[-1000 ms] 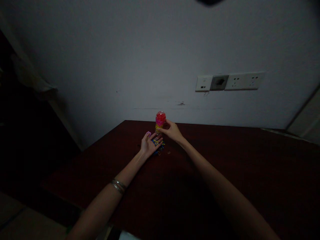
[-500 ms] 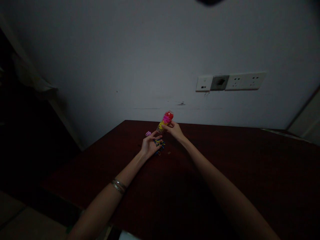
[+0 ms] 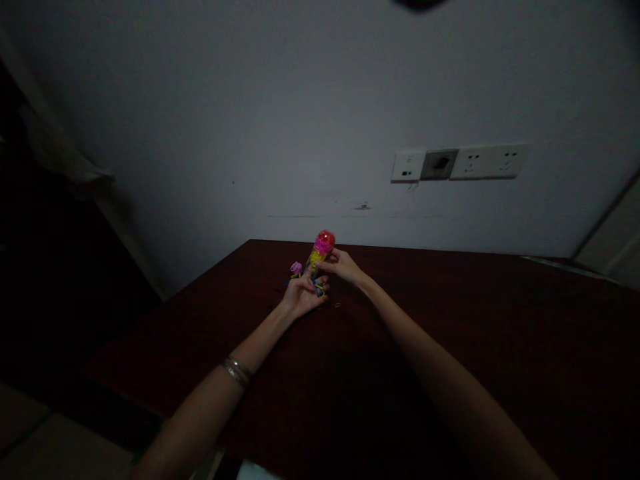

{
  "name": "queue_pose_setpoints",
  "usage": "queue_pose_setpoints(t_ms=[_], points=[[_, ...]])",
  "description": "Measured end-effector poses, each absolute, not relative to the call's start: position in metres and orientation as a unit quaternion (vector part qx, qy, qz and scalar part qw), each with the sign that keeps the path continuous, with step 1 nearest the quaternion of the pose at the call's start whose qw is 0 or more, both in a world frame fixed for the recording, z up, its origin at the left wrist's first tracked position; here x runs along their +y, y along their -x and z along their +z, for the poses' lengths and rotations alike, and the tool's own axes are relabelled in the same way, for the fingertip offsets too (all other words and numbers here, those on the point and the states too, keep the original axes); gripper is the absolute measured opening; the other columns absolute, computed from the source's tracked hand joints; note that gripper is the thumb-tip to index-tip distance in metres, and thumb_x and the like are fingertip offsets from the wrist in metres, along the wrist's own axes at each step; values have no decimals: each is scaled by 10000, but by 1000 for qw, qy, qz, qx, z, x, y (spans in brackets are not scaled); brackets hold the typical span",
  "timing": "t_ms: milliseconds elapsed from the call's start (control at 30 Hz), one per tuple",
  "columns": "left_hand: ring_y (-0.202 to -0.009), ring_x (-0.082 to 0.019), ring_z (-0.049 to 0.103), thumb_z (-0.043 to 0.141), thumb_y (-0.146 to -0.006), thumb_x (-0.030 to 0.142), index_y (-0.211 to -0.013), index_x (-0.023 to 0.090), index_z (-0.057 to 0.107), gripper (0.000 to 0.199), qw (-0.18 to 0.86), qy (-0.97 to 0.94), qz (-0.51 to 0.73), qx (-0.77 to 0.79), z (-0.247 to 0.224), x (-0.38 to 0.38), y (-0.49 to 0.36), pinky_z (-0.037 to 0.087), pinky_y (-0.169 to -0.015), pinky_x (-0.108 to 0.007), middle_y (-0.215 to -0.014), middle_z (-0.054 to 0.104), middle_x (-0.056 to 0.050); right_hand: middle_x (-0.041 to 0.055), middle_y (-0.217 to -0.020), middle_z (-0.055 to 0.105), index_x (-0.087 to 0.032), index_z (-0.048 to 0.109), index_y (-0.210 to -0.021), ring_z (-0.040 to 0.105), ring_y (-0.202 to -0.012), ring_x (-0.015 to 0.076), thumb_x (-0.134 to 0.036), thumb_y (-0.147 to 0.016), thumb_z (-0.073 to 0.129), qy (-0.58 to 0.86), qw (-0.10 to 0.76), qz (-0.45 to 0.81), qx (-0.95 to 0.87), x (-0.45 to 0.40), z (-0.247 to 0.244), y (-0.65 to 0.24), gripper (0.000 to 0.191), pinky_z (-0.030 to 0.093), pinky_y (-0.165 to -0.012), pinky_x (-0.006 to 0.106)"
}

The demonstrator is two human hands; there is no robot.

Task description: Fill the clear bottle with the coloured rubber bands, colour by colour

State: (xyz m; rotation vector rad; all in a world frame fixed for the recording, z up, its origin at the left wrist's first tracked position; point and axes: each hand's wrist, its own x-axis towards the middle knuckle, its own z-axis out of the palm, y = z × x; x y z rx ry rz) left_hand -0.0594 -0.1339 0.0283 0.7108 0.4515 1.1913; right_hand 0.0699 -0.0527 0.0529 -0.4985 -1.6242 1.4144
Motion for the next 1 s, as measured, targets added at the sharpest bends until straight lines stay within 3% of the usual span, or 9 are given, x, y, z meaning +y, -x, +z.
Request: queue_pose_setpoints(t_ms=[200,433,600,767,1000], points=[[-655,-131,570,416,-542,-14,-1066,199,512,574,737,-308,558,224,28,-129,63,461,-581,-249,-827,591,-56,51,-852,672,-154,581,-847,627,-766,162,-199,-539,717,225,496,559,-625,-45,48,-67,340,491,-790,352],[-579,-107,562,439,-605,16,-936,131,552,368,712,-240,603,269,25,-120,67,471,-511,-209,-816,617,-75,59,-898,658,-160,544,-852,618,-803,166,-236,-525,713,249,550,524,-600,-39,51,-68,375,477,-808,344],[-753,-182,620,473,-690,105,-902,109,546,224,706,-212,625,256,23,-118,67,516,-586,-254,-898,617,-139,53,-895,658,-168,550,-869,615,-798,170,-258,-533,718,229,546,516,-618,-40,58,-73,387,483,-787,339],[-912,-264,613,508,-720,178,-816,148,529,103,687,-184,657,251,22,-115,66,532,-681,-327,-878,612,-125,59,-891,659,-160,573,-883,609,-786,170,-252,-560,708,218,543,472,-660,-45,60,-71,362,480,-774,340],[-936,-279,610,515,-746,284,-816,146,538,156,683,-201,647,271,21,-114,65,518,-718,-352,-904,626,-128,68,-935,661,-162,605,-956,603,-815,173,-265,-627,676,229,517,388,-728,-54,66,-70,352,469,-792,349]])
